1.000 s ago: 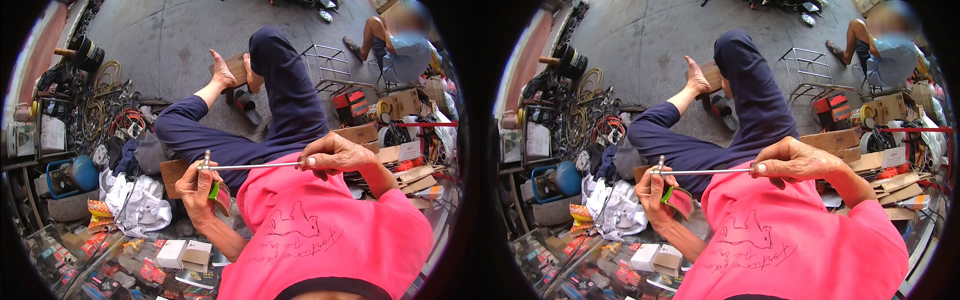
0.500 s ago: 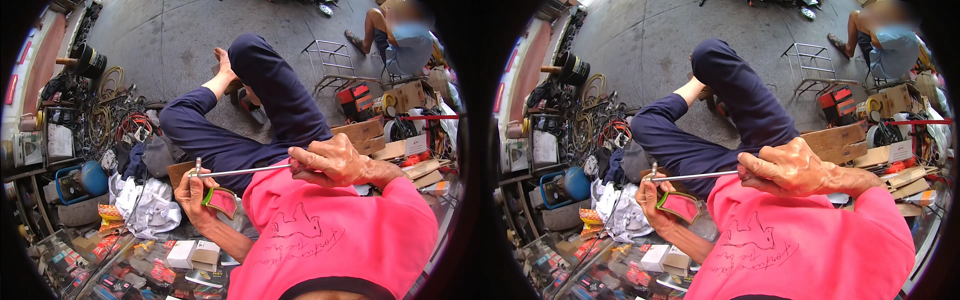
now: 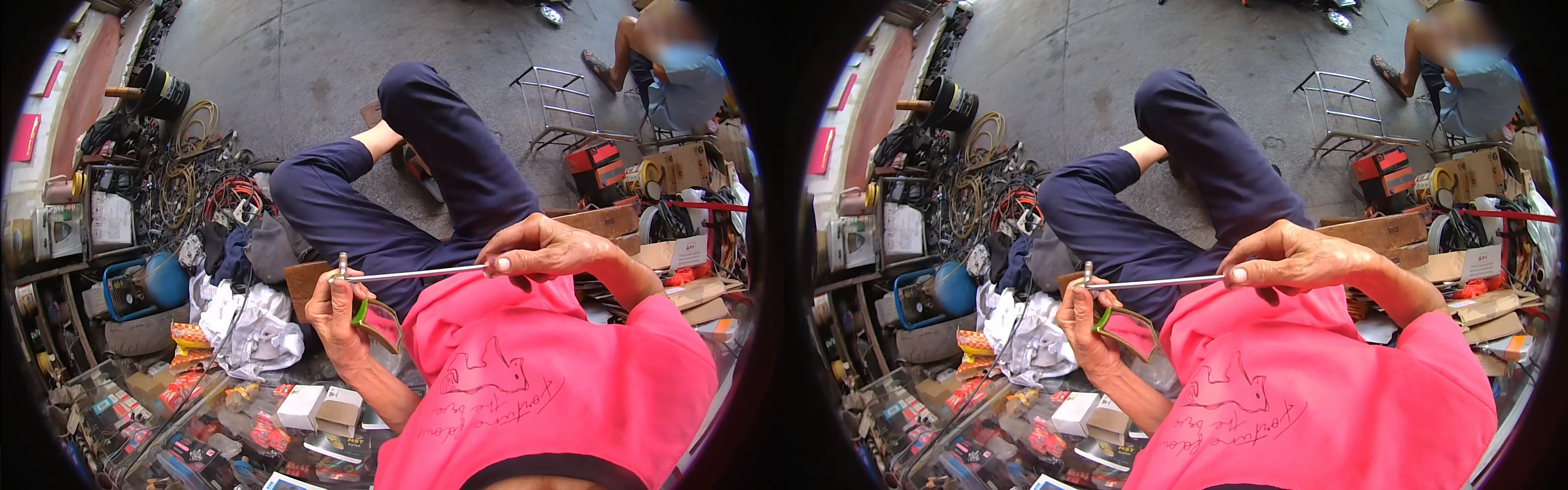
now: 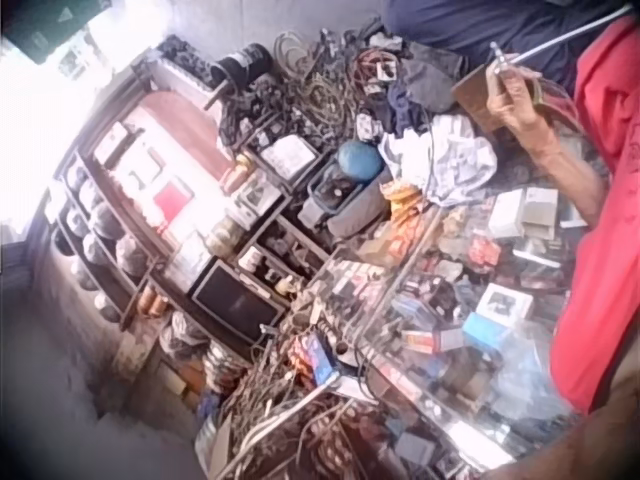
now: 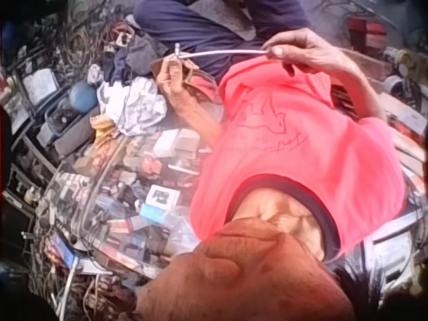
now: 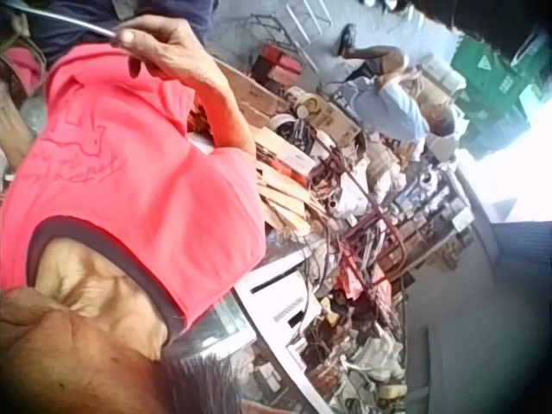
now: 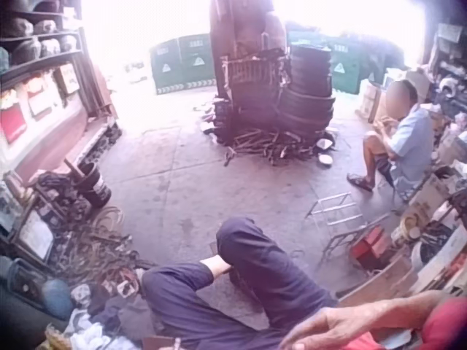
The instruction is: The person sits on a low stool and uses a screwdriver to manipulate a small mechanical component held in their left hand. They repeatedly insert the screwdriver into the component and turn it, occasionally pausing to inspect the part. The task appears to be a repair or adjustment of a small device.
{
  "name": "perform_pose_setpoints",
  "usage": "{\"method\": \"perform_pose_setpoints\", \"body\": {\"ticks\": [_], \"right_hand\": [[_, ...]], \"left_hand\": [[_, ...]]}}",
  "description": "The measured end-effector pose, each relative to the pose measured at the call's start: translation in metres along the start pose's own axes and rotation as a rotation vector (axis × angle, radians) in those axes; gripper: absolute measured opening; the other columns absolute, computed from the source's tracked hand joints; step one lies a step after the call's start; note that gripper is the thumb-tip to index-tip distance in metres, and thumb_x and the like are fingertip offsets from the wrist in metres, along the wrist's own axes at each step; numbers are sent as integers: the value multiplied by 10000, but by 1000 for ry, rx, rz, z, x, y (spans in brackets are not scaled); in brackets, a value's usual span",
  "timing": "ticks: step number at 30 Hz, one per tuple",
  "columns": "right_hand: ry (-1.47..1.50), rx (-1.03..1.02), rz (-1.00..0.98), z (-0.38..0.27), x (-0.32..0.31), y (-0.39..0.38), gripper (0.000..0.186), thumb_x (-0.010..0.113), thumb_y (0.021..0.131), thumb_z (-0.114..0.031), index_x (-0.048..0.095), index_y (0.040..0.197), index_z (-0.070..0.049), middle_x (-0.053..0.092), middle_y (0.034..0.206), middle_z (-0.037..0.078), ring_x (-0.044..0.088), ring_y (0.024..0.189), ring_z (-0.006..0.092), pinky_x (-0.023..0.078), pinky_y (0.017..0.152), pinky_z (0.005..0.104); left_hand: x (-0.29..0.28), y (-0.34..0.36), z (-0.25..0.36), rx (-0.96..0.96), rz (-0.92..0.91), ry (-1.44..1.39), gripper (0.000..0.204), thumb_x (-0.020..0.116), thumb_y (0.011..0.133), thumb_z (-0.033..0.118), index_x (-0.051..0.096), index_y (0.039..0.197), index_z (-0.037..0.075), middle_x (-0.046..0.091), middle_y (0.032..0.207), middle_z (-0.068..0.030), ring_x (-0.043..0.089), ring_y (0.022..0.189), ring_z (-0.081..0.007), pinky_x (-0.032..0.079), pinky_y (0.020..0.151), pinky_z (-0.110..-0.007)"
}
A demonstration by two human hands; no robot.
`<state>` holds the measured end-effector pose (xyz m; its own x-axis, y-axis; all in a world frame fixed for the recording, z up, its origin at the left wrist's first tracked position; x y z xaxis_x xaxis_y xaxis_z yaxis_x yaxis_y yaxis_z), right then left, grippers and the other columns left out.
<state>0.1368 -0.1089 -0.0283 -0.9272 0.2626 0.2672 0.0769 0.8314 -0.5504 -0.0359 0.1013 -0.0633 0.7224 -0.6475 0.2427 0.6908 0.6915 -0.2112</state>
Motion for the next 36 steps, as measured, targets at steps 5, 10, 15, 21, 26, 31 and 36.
{"method": "perform_pose_setpoints", "body": {"ticks": [5,10,15,21,26,31,36], "right_hand": [[-588,-466,194,-19,1,-8,354,714,832,-150,612,1122,26,687,831,134,688,703,226,541,671,302],[-1205,-711,323,-35,16,-17,524,769,724,-73,585,1213,-26,666,750,72,667,621,189,523,529,278],[-838,-765,313,-41,20,-15,453,761,790,-184,609,1180,-11,674,811,85,664,652,180,536,584,277],[-279,-111,29,-30,8,-3,400,626,920,-327,619,1115,22,686,883,70,617,713,112,504,645,270],[-888,-576,187,-41,19,-14,321,700,846,-247,626,1039,0,662,758,78,598,542,199,477,505,289],[-1039,-655,225,-52,28,-18,371,767,775,-180,625,1049,24,665,764,124,659,608,250,506,510,306],[-294,-111,-24,-35,13,1,444,621,915,-394,643,1079,18,611,681,6,552,654,64,450,587,243]], "left_hand": [[-2,-1,1,-4,20,3,358,599,932,314,603,911,-43,519,642,-32,510,588,-100,473,568,-241],[-7,-4,1,0,45,-92,367,601,927,324,595,911,-43,517,647,-35,524,598,-112,476,567,-241],[-6,-2,5,39,67,-158,441,569,937,400,585,927,-41,527,671,-45,541,627,-117,494,606,-253],[-7,-5,-3,66,41,-230,508,562,925,458,568,952,-49,549,687,-55,552,626,-118,496,607,-254],[-10,-6,2,68,31,-174,500,587,916,443,572,943,-56,555,687,-48,542,594,-99,495,600,-244],[-19,-8,4,75,46,-149,506,586,917,440,581,944,-66,563,691,-52,543,591,-99,501,598,-250],[-18,-9,2,135,39,-198,554,578,913,461,565,967,-90,567,703,-75,556,614,-113,497,589,-250]]}}
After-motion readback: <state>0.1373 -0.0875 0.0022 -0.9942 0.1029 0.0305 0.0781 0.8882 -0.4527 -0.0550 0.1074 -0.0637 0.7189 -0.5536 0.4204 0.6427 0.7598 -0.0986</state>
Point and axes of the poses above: each hand's wrist, its own y-axis towards the middle knuckle, its own x-axis out of the palm, z = x × y, the point moved 5 cm from there along y, towards the middle knuckle
